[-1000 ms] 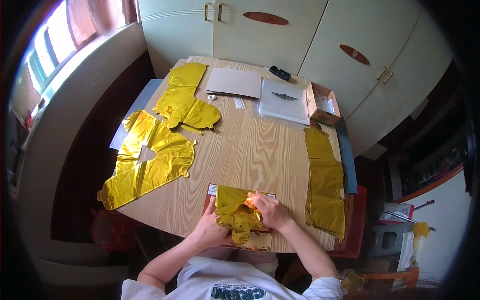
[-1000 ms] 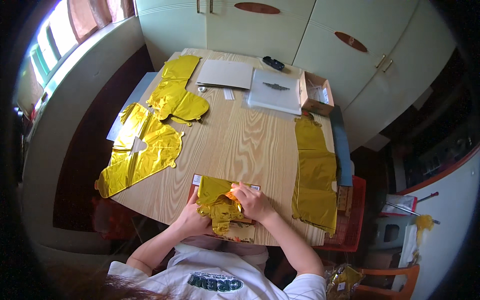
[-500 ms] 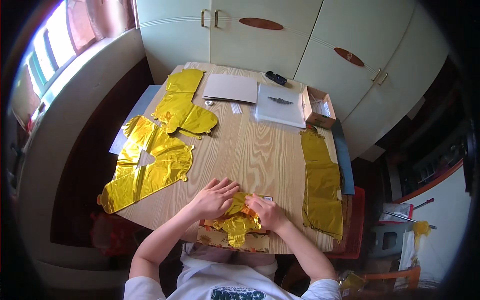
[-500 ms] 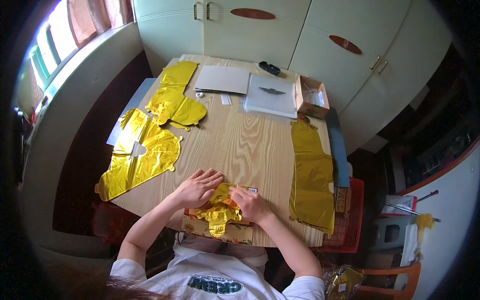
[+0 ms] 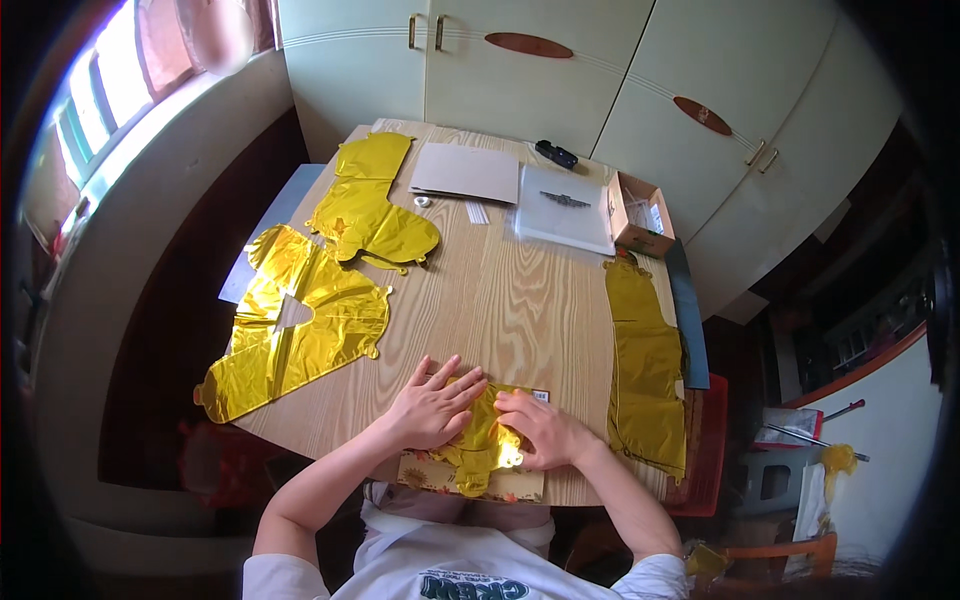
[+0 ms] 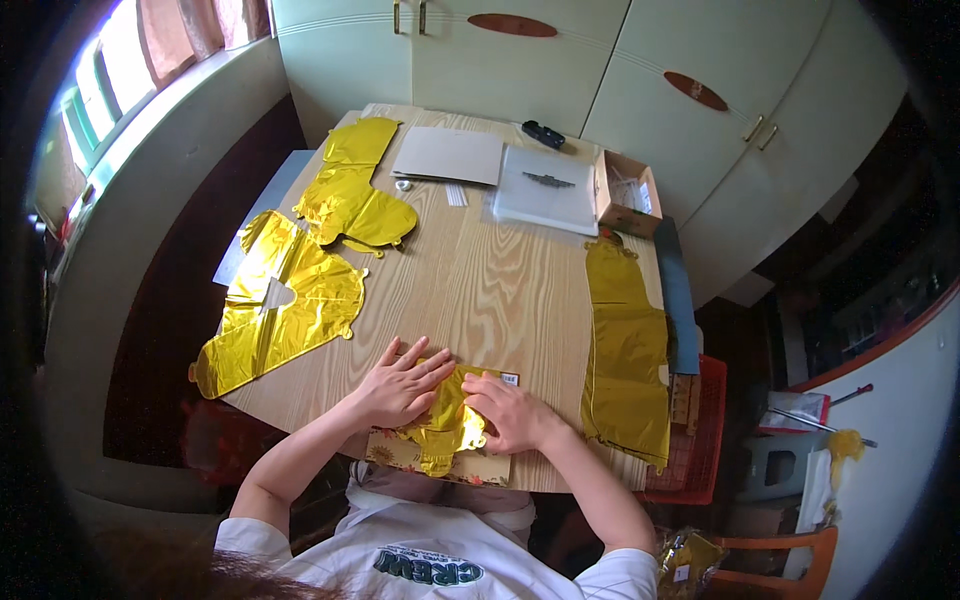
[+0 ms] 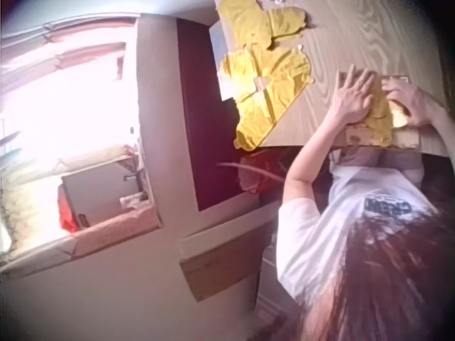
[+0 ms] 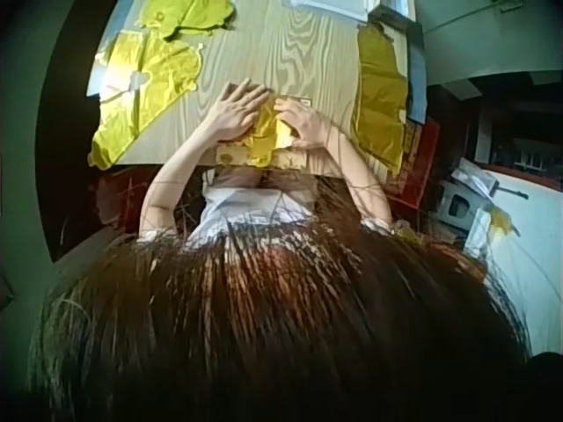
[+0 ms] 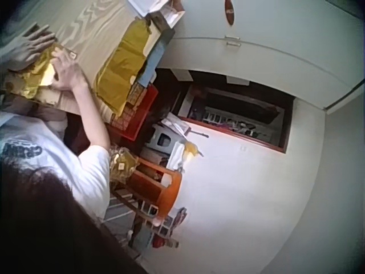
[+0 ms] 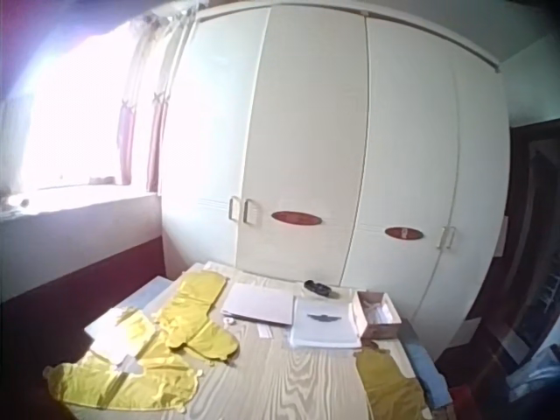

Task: Folding gold foil balloons at a table.

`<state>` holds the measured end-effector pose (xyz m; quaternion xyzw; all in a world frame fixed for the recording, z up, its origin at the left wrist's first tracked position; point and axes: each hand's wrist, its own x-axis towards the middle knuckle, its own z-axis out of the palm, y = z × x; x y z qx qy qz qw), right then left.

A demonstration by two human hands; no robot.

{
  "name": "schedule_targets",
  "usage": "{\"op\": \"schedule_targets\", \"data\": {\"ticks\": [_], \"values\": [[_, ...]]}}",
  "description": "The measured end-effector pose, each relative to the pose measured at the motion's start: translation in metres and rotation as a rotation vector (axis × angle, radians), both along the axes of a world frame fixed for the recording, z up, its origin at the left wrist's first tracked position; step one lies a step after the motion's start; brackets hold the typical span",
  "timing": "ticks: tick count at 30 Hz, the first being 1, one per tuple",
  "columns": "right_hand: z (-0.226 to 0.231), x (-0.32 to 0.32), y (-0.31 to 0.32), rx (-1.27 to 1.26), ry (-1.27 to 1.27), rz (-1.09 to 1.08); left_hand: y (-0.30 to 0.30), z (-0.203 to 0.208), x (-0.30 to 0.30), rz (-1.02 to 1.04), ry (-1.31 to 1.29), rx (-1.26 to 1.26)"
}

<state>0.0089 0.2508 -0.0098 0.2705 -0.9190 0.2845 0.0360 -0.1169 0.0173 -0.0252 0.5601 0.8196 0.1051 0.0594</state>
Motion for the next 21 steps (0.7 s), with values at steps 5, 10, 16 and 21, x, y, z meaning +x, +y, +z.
{"op": "schedule_targets", "data": {"ticks": [5, 10, 16, 21], "values": [[0.017, -0.001, -0.007, -0.058, -0.159, -0.141, 0.000, -0.001, 0.001, 0.014, 0.028, 0.024], [-0.007, -0.015, -0.057, 0.116, 0.083, -0.467, 0.002, 0.002, -0.001, 0.000, -0.014, -0.026], [-0.027, -0.006, -0.063, 0.306, 0.145, -0.514, -0.002, -0.002, 0.000, 0.020, 0.043, 0.027], [-0.023, 0.001, -0.057, 0.312, 0.119, -0.537, -0.007, 0.004, 0.000, 0.038, -0.011, 0.005]]}}
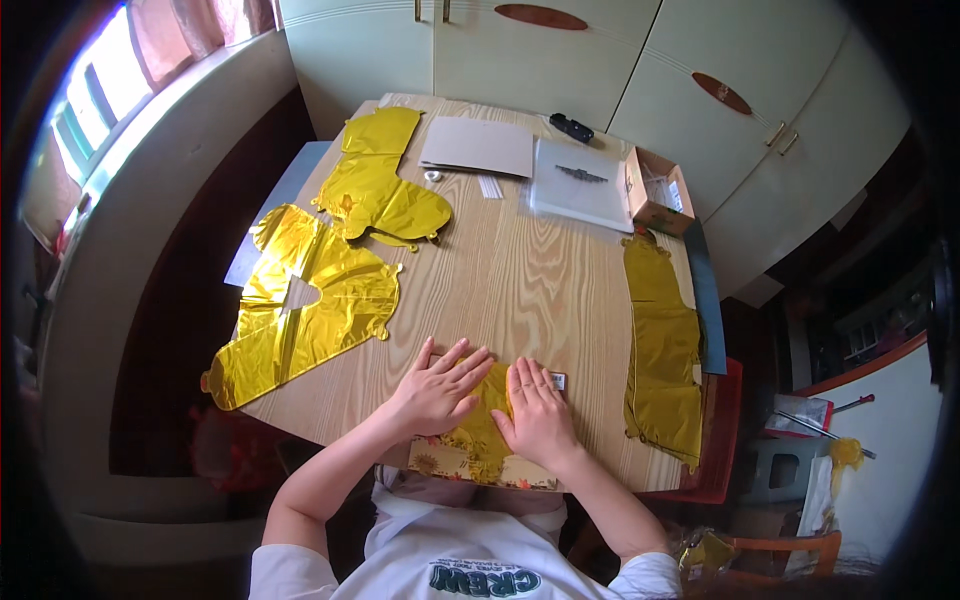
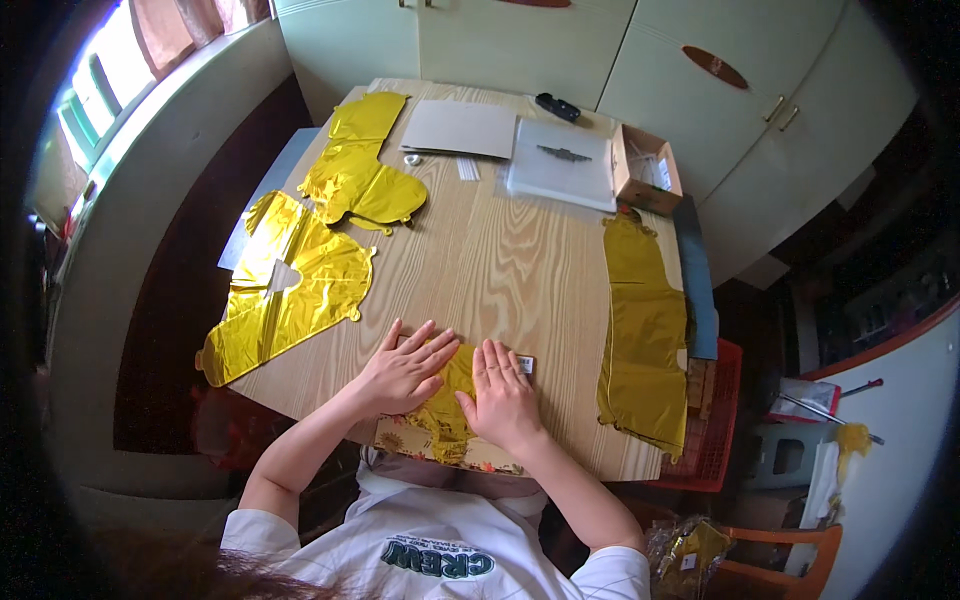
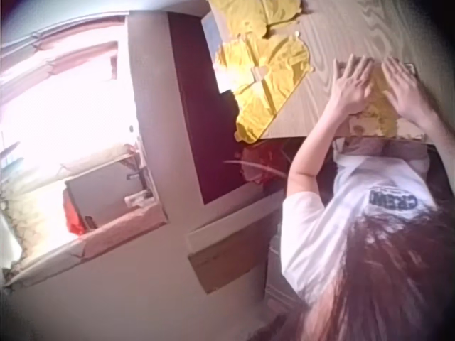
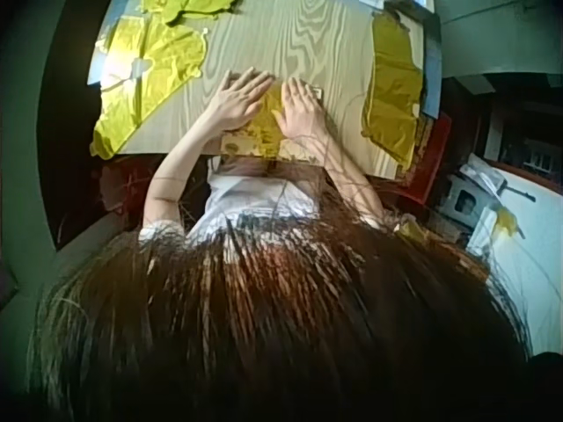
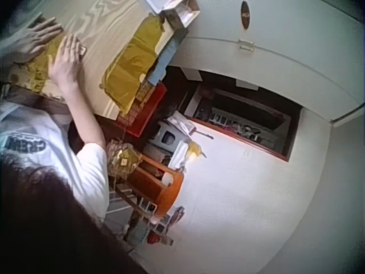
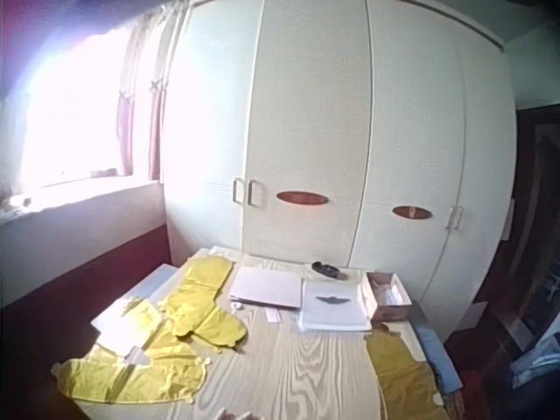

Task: Folding gold foil balloons at a table.

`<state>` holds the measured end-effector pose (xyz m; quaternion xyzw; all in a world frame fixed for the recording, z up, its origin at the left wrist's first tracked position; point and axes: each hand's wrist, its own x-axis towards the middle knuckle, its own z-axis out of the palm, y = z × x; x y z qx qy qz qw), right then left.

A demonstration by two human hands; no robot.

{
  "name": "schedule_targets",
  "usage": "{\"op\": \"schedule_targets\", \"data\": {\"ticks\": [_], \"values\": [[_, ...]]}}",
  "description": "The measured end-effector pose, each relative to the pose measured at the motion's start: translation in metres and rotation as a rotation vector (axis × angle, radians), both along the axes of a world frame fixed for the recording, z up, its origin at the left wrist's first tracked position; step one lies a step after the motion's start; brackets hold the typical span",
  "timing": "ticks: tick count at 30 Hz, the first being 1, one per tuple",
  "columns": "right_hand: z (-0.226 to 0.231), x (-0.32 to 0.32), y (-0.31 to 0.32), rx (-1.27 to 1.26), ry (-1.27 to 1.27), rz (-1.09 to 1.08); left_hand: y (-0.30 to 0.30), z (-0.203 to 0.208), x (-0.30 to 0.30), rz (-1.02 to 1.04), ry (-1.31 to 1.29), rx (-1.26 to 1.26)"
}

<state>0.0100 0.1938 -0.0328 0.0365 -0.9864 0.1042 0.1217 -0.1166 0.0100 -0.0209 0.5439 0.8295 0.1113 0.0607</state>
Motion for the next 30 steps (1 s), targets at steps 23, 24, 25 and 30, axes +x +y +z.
{"op": "schedule_targets", "data": {"ticks": [23, 24, 25, 30], "values": [[0.004, 0.022, 0.011, 0.068, -0.118, -0.072, -0.001, 0.027, -0.023, 0.165, 0.256, -0.030], [0.002, 0.023, 0.012, 0.071, -0.122, -0.079, 0.013, 0.033, -0.023, 0.116, 0.269, 0.046], [0.001, 0.023, 0.012, 0.075, -0.127, -0.086, 0.026, 0.041, -0.023, -0.003, 0.129, 0.000], [0.007, 0.021, 0.009, 0.075, -0.115, -0.092, 0.053, 0.003, -0.033, -0.414, 0.019, 0.064]]}}
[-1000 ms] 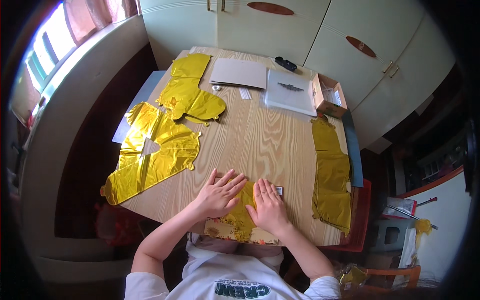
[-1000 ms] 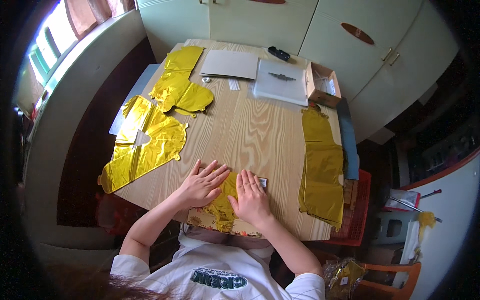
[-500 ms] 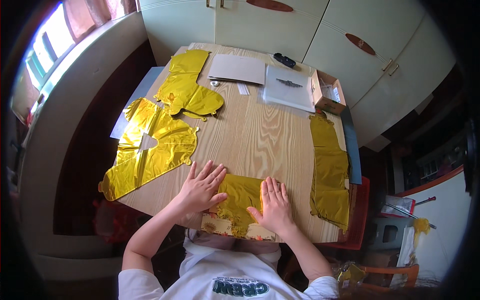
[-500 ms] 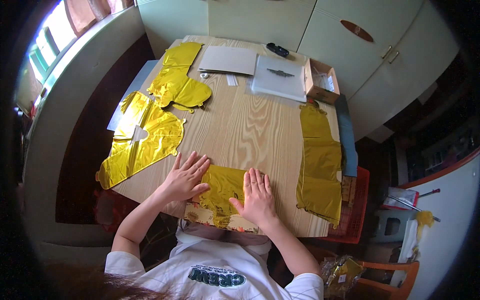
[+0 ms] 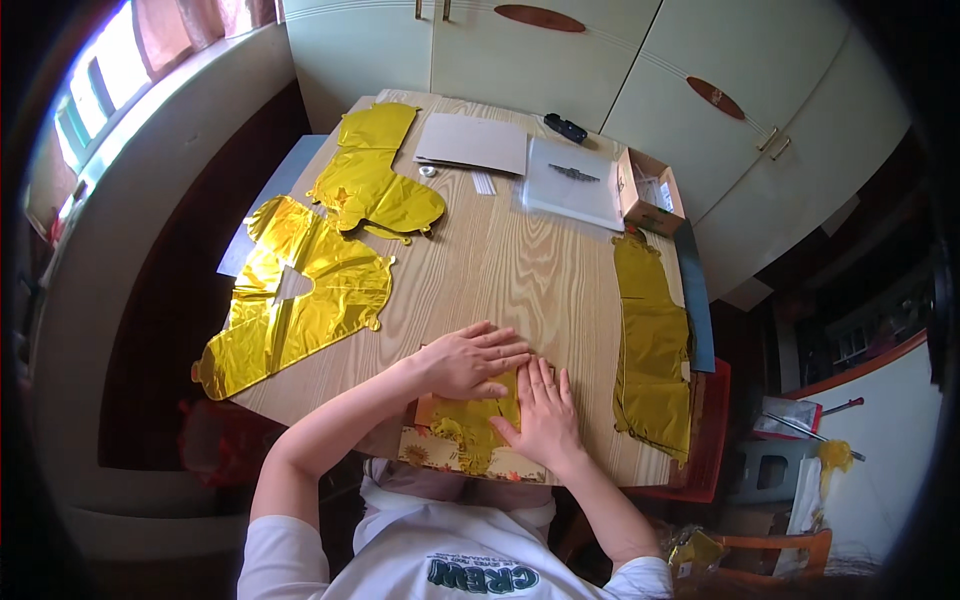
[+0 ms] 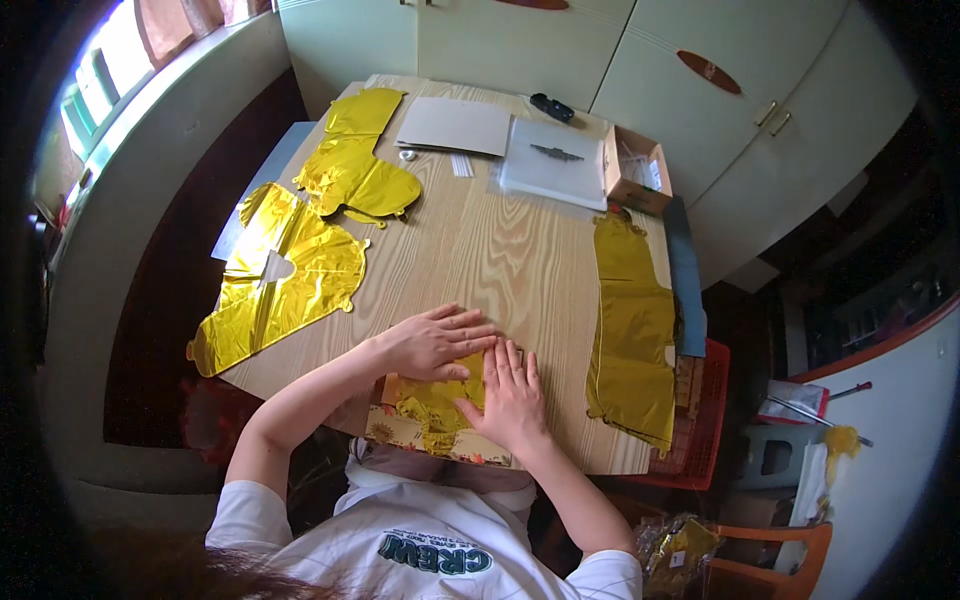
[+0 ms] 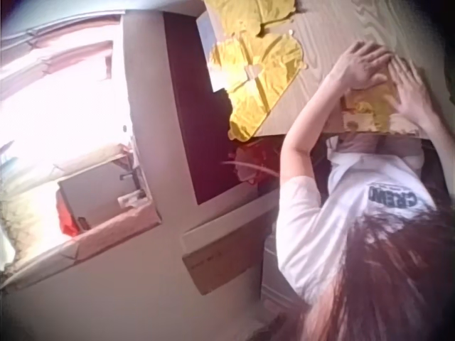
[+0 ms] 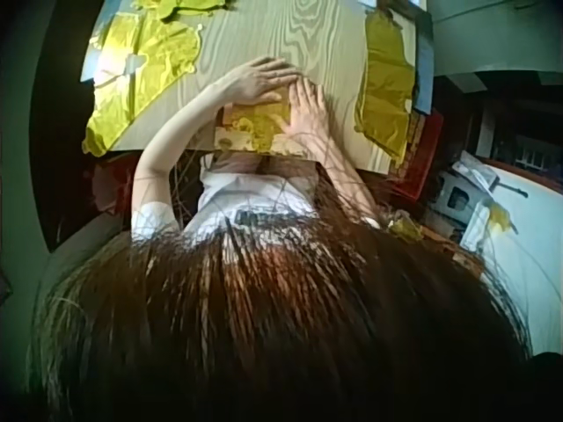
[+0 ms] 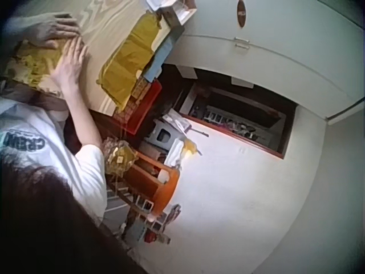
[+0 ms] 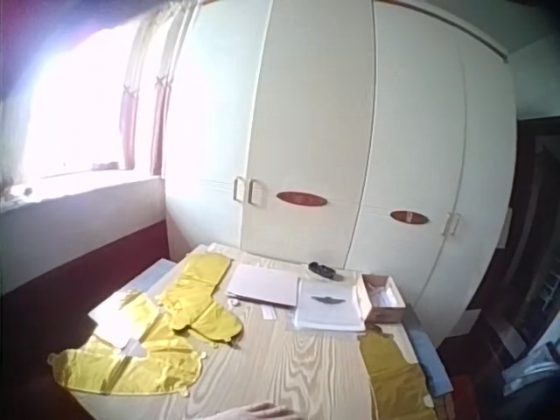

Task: Folding gold foil balloons at a table.

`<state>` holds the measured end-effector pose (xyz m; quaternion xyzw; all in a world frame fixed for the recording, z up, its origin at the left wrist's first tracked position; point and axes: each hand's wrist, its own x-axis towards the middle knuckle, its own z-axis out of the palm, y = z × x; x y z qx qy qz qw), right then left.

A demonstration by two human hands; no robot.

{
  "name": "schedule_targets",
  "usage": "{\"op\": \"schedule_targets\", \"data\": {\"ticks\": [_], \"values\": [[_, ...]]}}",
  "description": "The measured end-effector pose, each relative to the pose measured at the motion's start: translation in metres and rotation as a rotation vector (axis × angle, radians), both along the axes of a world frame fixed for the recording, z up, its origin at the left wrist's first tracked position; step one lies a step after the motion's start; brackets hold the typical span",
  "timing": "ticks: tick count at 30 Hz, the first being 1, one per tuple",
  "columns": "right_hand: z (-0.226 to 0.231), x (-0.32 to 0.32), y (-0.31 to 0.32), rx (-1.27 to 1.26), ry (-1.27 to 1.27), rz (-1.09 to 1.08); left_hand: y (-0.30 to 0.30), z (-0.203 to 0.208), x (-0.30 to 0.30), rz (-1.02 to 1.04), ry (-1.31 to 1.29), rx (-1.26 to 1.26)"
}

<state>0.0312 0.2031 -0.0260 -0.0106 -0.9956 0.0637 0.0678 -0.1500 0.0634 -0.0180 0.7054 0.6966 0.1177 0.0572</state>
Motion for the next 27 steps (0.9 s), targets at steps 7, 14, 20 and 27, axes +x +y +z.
{"op": "schedule_targets", "data": {"ticks": [7, 14, 20, 27], "values": [[-0.002, 0.009, 0.000, -0.043, 0.150, 0.105, -0.001, -0.011, -0.004, -0.065, 0.046, 0.007], [0.011, 0.008, -0.012, -0.208, 0.080, 0.215, -0.001, -0.011, -0.002, -0.038, -0.003, -0.008], [0.014, -0.003, -0.017, -0.205, 0.061, 0.162, -0.001, -0.012, -0.004, -0.031, -0.016, -0.021], [0.013, -0.013, -0.017, -0.241, 0.252, 0.122, 0.000, -0.013, -0.007, -0.064, 0.010, -0.036]]}}
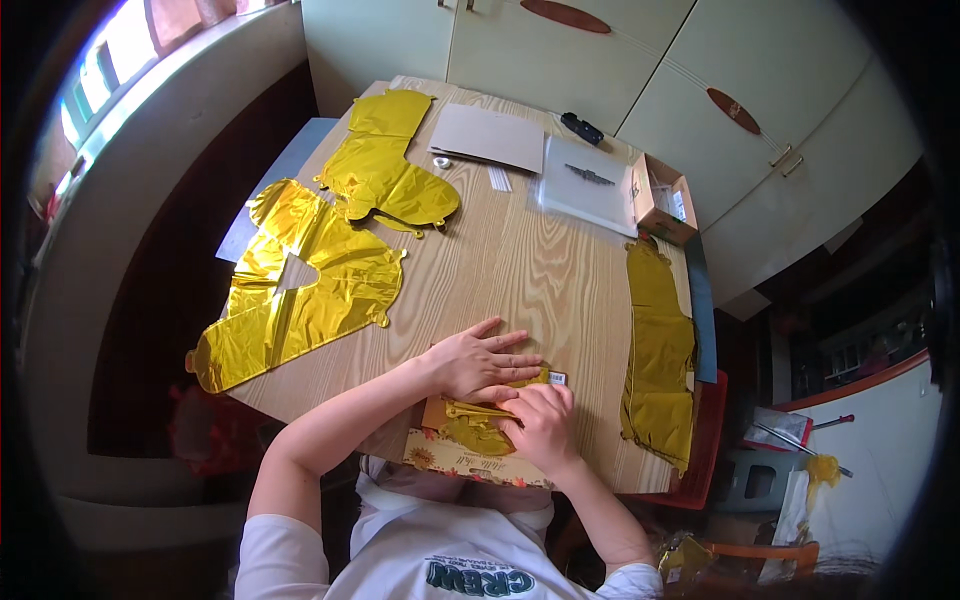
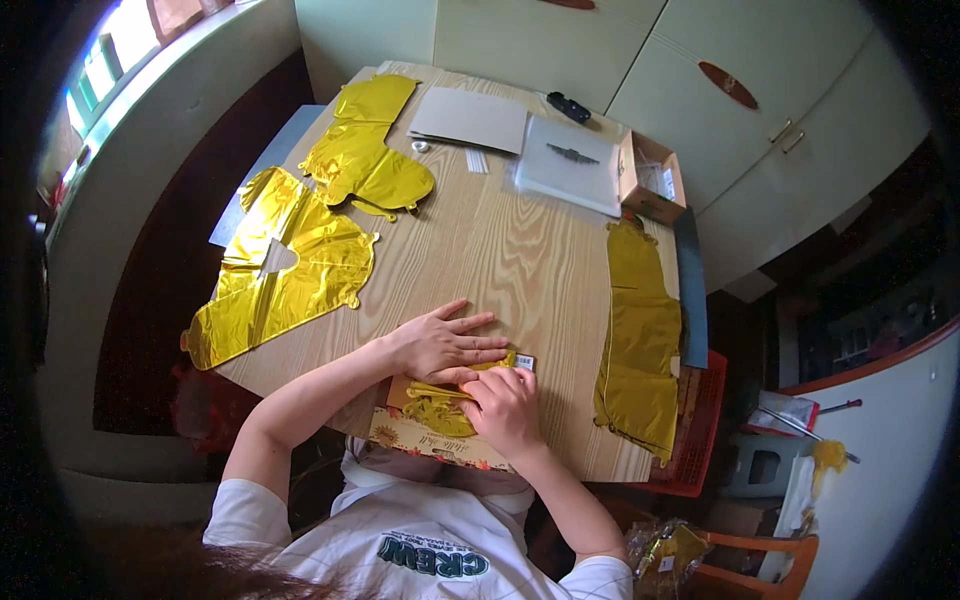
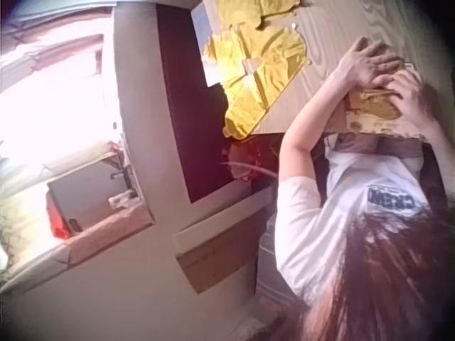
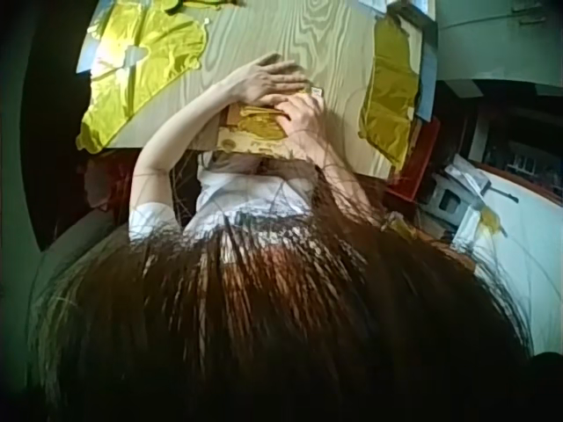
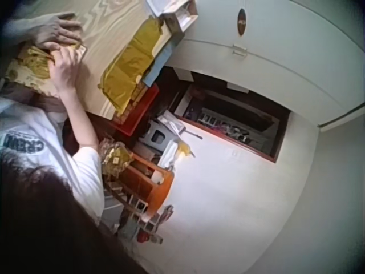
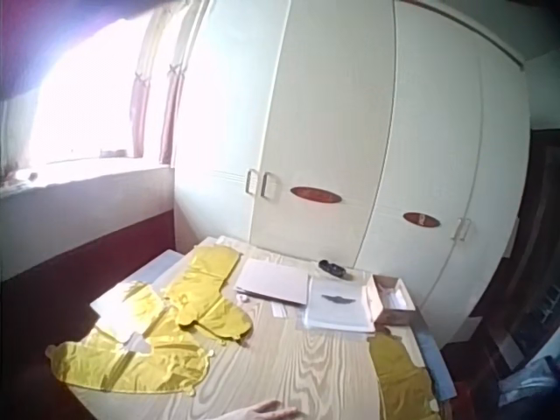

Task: Folding gold foil balloons at a table.

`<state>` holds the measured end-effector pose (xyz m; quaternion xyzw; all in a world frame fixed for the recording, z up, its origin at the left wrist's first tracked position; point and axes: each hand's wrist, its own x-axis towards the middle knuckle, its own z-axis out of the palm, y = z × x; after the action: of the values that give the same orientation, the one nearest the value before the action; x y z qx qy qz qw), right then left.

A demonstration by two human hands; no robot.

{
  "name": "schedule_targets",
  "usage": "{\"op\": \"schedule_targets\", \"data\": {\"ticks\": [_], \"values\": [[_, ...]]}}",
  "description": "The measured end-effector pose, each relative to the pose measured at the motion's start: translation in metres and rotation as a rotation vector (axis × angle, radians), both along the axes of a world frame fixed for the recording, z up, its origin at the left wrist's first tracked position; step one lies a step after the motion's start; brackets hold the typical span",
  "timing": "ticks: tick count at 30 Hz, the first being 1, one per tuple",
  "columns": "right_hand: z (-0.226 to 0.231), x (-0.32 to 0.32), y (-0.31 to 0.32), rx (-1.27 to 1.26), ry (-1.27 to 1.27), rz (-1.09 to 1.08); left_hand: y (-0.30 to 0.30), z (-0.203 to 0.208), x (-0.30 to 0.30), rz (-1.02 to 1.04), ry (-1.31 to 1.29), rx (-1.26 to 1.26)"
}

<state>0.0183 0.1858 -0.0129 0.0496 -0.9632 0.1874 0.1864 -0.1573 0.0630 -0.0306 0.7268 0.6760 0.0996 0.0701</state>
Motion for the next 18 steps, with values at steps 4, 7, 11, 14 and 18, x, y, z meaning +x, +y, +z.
{"op": "schedule_targets", "data": {"ticks": [4, 7, 11, 14, 18], "values": [[0.005, -0.002, 0.006, 0.032, 0.048, 0.048, -0.001, -0.001, 0.000, 0.004, -0.008, 0.001], [0.012, 0.000, 0.000, 0.115, 0.033, 0.093, -0.001, -0.004, -0.001, -0.007, -0.015, 0.017], [0.016, 0.001, -0.010, 0.138, 0.042, 0.108, -0.001, -0.001, -0.001, -0.005, -0.035, -0.003], [0.010, 0.000, -0.009, 0.129, 0.070, 0.098, 0.000, 0.001, 0.000, 0.001, -0.042, 0.005], [0.013, -0.001, -0.010, 0.342, 0.153, 0.114, -0.002, -0.001, -0.001, -0.002, -0.024, 0.034]]}}
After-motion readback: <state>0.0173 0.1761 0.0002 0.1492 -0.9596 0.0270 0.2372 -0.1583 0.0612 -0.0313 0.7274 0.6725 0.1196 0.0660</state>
